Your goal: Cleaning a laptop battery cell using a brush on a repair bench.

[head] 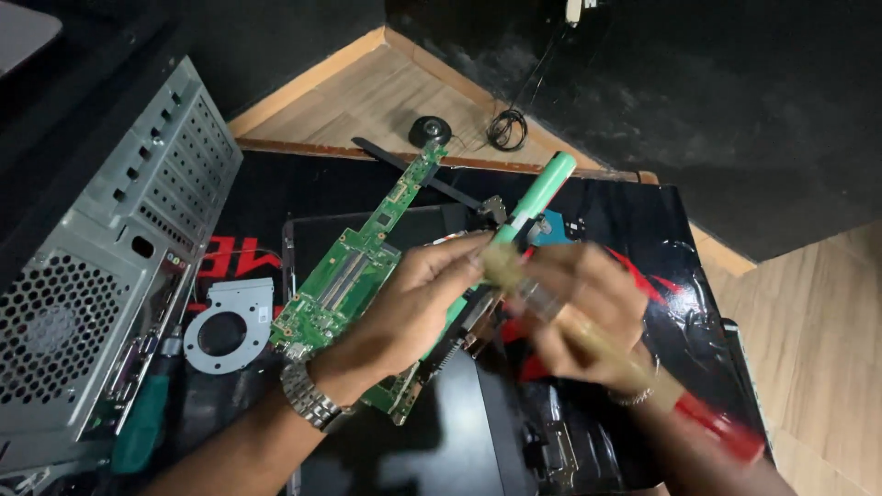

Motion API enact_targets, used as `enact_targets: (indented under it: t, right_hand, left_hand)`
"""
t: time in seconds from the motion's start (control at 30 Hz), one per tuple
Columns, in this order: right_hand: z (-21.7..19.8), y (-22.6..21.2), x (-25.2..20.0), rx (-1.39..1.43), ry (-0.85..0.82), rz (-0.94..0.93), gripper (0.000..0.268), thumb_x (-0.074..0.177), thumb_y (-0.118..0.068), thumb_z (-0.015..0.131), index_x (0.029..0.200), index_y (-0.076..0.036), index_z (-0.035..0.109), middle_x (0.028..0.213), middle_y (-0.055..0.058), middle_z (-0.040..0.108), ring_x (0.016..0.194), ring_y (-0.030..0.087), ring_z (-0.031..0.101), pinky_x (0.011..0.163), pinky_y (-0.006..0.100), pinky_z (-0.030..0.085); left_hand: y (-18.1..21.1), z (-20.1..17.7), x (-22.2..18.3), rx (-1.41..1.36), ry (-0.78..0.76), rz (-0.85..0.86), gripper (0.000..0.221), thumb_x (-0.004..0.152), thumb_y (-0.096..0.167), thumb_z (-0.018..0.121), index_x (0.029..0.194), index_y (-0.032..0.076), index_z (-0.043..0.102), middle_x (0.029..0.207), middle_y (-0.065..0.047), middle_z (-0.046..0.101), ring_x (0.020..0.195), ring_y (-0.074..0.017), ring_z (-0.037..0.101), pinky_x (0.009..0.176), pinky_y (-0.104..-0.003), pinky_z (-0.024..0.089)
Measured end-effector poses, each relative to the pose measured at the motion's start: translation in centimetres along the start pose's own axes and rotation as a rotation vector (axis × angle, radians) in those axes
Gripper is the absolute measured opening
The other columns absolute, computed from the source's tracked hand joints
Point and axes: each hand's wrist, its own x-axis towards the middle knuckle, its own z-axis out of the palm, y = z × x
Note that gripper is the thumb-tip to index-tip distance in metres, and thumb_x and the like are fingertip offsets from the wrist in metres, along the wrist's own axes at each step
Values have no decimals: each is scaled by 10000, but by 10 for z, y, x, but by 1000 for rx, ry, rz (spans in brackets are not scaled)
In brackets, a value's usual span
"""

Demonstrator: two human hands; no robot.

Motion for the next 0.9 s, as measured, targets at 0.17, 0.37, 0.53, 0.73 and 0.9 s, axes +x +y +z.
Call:
enact_targets:
  t: [0.17, 0.37, 0.53, 0.73, 0.9]
  right_hand:
    - [-19, 30, 7, -1, 151, 338, 181, 1003, -2, 676, 886, 131, 640, 842, 215, 597, 892, 456, 660, 878, 509, 544]
    - [-18, 22, 12, -56, 77, 142, 253, 878, 13, 723, 665, 5, 586, 693, 209, 618, 665, 406, 659, 595, 345, 488]
    - [-19, 26, 14, -72, 85, 150, 131, 895, 36, 745, 805, 91, 667, 849, 241, 696, 768, 474, 672, 697, 503, 568]
    - [-20, 24, 2, 489, 199, 782, 213, 965, -128, 680, 815, 11, 619, 798, 153, 662, 626, 234, 668, 492, 308, 553]
    - [-22, 24, 10, 920, 187, 1012, 202, 938, -114, 697, 779, -21, 613, 702, 78, 651, 459, 150, 594, 417, 199, 513]
  left_hand:
    - [18, -2, -7, 181, -245, -24, 554, 1017, 334, 563, 1398, -68, 578, 1301, -318, 655, 1135, -370, 697, 958, -475, 561]
    - [19, -8, -6, 304, -332, 49, 656, 993, 252, 591, 1544, -39, 388, 1009, -190, 688, 796, -143, 702, 757, -317, 620]
    - [29, -8, 2, 446, -296, 147, 594, 963, 172, 588, 1484, -76, 446, 988, -185, 713, 843, -206, 720, 778, -354, 602]
    - [24, -6, 0, 894, -225, 219, 486, 959, 170, 532, 1369, -89, 536, 1119, -254, 693, 1012, -390, 685, 816, -492, 520]
    - [17, -13, -1, 1203, -270, 306, 302, 1030, 286, 602, 1151, 9, 600, 577, 22, 504, 410, -84, 427, 305, -287, 298]
